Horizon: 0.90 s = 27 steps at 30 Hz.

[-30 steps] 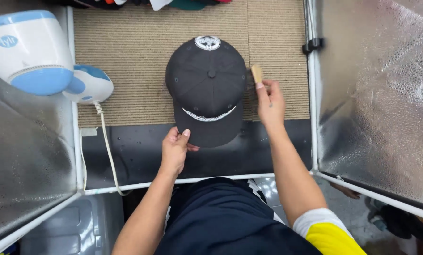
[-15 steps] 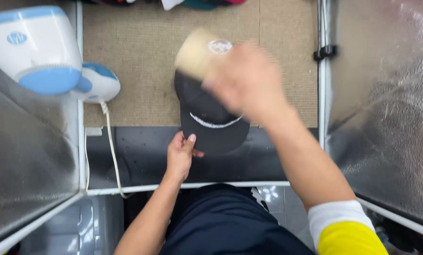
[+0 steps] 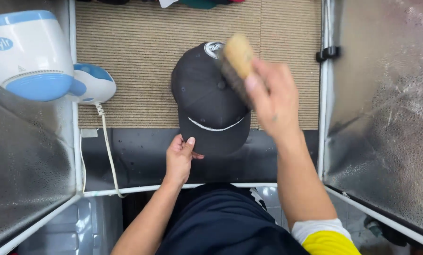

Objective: The person cleans a black baseball cap placed on a stand. They use a brush to scrub the cap's surface, then apply steam with a handheld steamer, and finish by brushing the cap again. The person rotates the cap to clean different sections.

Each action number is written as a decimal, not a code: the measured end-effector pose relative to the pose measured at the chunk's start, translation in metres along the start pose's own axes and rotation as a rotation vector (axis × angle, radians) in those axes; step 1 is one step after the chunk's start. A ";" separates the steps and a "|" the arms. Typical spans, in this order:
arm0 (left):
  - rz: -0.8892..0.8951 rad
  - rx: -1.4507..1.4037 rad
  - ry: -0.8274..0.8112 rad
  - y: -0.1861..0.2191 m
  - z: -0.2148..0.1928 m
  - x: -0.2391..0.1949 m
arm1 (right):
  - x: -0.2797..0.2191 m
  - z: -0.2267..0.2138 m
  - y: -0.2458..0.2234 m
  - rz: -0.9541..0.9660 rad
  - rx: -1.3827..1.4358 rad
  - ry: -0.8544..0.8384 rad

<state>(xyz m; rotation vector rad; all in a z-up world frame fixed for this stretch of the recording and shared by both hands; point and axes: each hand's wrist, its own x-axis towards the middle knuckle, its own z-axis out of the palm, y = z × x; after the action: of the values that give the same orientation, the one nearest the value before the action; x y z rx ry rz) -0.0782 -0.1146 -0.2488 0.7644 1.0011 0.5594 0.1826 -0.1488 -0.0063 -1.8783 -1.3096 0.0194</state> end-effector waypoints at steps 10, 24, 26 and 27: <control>0.020 0.027 -0.016 0.002 -0.005 0.002 | -0.106 0.042 0.125 1.059 0.671 0.245; 0.115 0.107 0.101 0.069 0.011 -0.007 | -0.142 -0.005 0.207 0.386 -0.592 0.443; 0.158 0.125 0.072 0.094 0.020 -0.001 | -0.115 0.004 0.143 0.438 -0.249 0.369; 0.203 0.144 0.041 0.106 0.024 0.001 | -0.102 0.009 0.112 0.478 0.094 0.289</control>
<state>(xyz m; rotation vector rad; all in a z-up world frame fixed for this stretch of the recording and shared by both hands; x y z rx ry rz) -0.0640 -0.0559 -0.1582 0.9934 1.0164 0.6851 0.2180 -0.2366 -0.1248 -1.9848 -0.6385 0.0539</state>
